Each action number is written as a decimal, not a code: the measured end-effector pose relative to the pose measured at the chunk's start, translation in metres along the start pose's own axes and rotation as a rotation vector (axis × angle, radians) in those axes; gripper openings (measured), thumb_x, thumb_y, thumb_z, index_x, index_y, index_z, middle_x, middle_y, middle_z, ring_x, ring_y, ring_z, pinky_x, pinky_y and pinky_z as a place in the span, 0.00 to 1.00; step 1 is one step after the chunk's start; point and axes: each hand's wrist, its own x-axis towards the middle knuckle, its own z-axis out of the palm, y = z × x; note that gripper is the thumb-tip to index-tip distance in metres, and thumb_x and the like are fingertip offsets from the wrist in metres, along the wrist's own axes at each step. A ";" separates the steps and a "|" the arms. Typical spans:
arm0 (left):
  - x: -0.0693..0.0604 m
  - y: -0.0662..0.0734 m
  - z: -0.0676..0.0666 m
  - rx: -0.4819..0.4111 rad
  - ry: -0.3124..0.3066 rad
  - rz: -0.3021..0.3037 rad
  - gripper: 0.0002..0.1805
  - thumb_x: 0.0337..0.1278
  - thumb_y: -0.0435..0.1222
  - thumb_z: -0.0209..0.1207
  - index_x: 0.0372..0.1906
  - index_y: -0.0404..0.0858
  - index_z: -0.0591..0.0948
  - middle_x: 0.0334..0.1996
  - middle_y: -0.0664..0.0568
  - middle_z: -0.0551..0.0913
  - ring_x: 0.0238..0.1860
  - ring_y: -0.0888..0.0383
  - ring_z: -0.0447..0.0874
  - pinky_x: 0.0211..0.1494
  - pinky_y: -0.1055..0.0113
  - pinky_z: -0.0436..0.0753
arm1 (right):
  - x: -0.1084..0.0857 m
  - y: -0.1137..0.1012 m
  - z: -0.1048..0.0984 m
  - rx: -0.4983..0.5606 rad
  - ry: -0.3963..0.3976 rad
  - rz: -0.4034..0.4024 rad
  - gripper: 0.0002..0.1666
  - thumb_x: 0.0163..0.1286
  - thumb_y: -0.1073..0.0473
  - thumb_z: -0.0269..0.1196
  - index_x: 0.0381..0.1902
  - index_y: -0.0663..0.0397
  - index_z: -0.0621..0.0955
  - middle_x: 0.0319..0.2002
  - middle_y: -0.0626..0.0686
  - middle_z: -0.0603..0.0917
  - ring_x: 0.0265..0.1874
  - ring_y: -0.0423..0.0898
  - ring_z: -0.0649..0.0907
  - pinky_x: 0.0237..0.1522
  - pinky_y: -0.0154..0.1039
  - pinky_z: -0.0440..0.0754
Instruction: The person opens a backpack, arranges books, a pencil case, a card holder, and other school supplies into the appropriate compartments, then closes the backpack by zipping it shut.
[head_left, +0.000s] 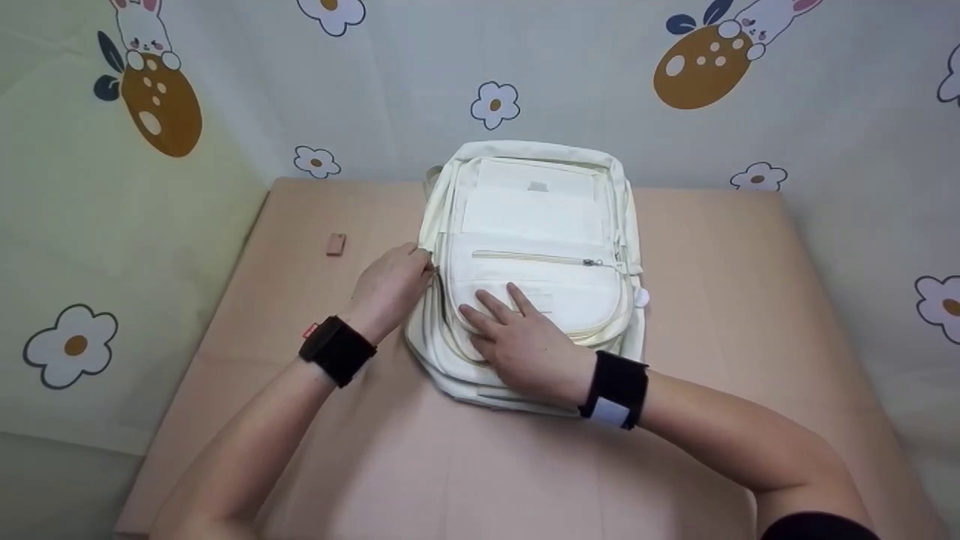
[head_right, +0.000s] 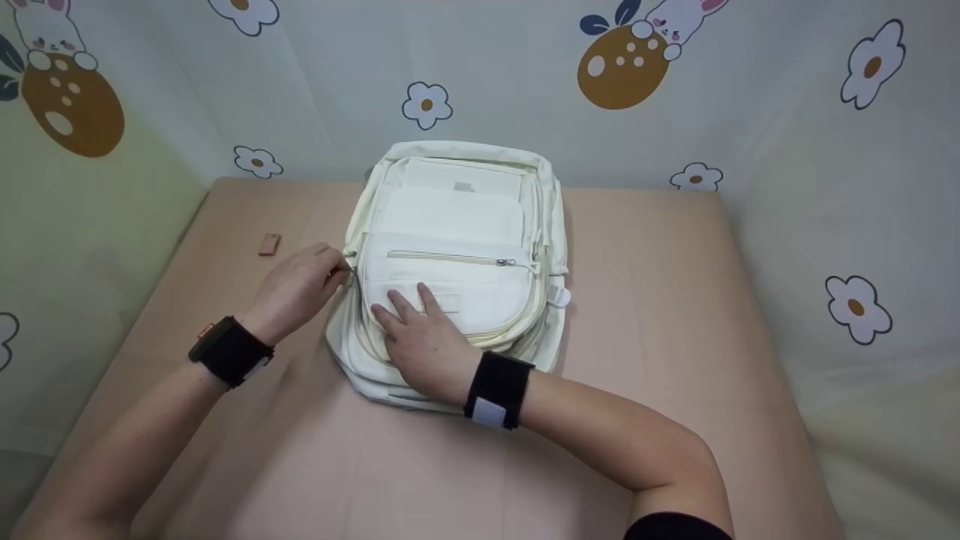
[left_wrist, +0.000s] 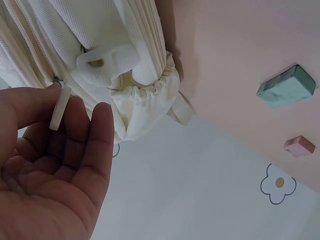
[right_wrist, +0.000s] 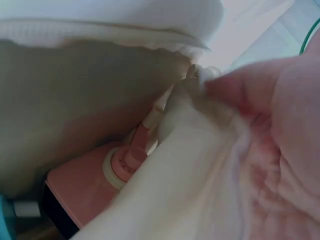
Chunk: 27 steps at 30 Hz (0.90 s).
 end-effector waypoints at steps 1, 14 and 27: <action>-0.001 0.001 0.000 0.005 0.004 0.005 0.06 0.73 0.33 0.57 0.43 0.35 0.83 0.40 0.44 0.83 0.39 0.47 0.82 0.40 0.53 0.82 | 0.000 0.000 0.001 0.016 0.009 0.003 0.25 0.76 0.49 0.58 0.65 0.51 0.81 0.77 0.55 0.64 0.77 0.60 0.60 0.71 0.66 0.60; -0.039 0.014 0.003 0.016 0.054 0.149 0.03 0.70 0.30 0.60 0.37 0.34 0.81 0.33 0.45 0.82 0.32 0.49 0.80 0.34 0.53 0.79 | -0.001 -0.001 0.007 0.005 0.004 0.003 0.29 0.75 0.42 0.60 0.67 0.48 0.80 0.79 0.54 0.62 0.78 0.59 0.58 0.73 0.65 0.57; -0.047 0.008 0.006 -0.048 0.099 0.158 0.02 0.69 0.30 0.60 0.37 0.36 0.81 0.32 0.47 0.82 0.32 0.50 0.79 0.35 0.54 0.78 | -0.034 0.013 -0.003 0.211 0.129 -0.004 0.26 0.77 0.46 0.59 0.68 0.43 0.79 0.78 0.56 0.63 0.77 0.60 0.60 0.74 0.65 0.50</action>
